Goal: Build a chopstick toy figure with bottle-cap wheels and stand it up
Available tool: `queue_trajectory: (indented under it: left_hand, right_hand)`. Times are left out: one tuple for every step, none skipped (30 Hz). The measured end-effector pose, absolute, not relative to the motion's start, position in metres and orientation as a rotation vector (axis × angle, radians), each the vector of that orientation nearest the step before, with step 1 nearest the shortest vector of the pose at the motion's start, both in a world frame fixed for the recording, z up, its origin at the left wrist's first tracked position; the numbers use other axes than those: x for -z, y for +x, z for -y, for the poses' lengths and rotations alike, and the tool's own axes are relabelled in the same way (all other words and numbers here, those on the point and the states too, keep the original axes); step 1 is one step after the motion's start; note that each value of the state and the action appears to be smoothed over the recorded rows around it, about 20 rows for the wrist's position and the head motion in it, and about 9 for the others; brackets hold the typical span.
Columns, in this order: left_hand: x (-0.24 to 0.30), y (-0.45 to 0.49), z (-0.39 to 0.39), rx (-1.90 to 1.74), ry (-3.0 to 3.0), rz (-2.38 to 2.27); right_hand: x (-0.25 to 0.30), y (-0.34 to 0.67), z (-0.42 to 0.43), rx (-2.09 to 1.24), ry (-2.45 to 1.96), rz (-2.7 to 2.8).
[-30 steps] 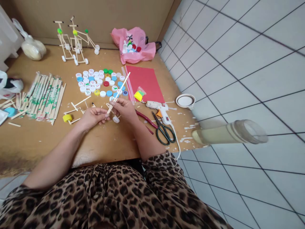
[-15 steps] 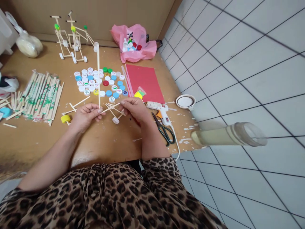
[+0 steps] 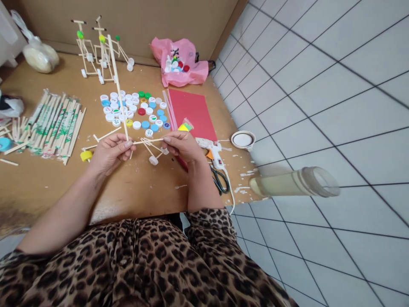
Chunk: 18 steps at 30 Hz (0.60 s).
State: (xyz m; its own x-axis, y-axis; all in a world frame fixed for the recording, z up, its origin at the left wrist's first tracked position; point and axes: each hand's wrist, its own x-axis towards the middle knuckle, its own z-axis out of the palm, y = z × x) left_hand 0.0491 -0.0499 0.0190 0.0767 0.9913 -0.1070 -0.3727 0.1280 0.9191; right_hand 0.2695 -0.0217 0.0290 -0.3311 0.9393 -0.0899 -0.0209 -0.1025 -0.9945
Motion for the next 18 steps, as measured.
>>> queue_trajectory:
  left_hand:
    - [-0.02,0.048,0.05,-1.227,0.85,-0.925]
    - [-0.02,0.047,0.05,-1.207,0.841,-0.914]
    - [-0.02,0.045,0.05,-1.184,0.838,-0.906]
    - [-0.02,0.044,0.05,-1.161,0.842,-0.899]
    - [-0.02,0.043,0.05,-1.14,0.85,-0.894]
    - [-0.019,0.041,0.05,-1.122,0.86,-0.89]
    - [-0.019,0.04,0.05,-1.109,0.869,-0.888]
    - [-0.018,0.039,0.05,-1.101,0.877,-0.887]
    - [-0.017,0.039,0.05,-1.097,0.882,-0.884]
    - [-0.016,0.038,0.049,-1.096,0.886,-0.879]
    - [-0.015,0.038,0.049,-1.099,0.888,-0.873]
    - [-0.014,0.038,0.049,-1.103,0.89,-0.865]
    - [-0.014,0.039,0.049,-1.104,0.893,-0.858]
    - [-0.014,0.039,0.049,-1.103,0.899,-0.851]
    - [-0.015,0.04,0.049,-1.097,0.906,-0.846]
    - [-0.015,0.041,0.049,-1.091,0.912,-0.841]
    - [-0.016,0.042,0.049,-1.085,0.915,-0.836]
    - [-0.017,0.043,0.05,-1.08,0.915,-0.833]
  right_hand:
    - [-0.029,0.27,0.022,-1.566,-1.058,1.372]
    - [-0.029,0.271,0.022,-1.586,-1.042,1.369]
    - [-0.029,0.272,0.023,-1.609,-1.024,1.364]
    - [-0.028,0.273,0.023,-1.633,-1.008,1.36]
    - [-0.028,0.274,0.023,-1.655,-0.995,1.356]
    - [-0.027,0.274,0.023,-1.674,-0.986,1.355]
    - [-0.027,0.275,0.023,-1.686,-0.98,1.357]
    - [-0.026,0.275,0.023,-1.69,-0.978,1.36]
    - [-0.026,0.276,0.023,-1.687,-0.976,1.362]
    - [-0.026,0.276,0.023,-1.681,-0.97,1.363]
    - [-0.026,0.276,0.022,-1.673,-0.964,1.361]
    - [-0.026,0.276,0.022,-1.665,-0.958,1.357]
    - [-0.025,0.276,0.021,-1.657,-0.956,1.35]
    - [-0.025,0.276,0.02,-1.653,-0.957,1.342]
    - [-0.025,0.276,0.02,-1.647,-0.959,1.333]
    - [-0.025,0.276,0.019,-1.641,-0.963,1.324]
    - [-0.024,0.277,0.019,-1.636,-0.964,1.316]
    - [-0.024,0.277,0.018,-1.632,-0.961,1.309]
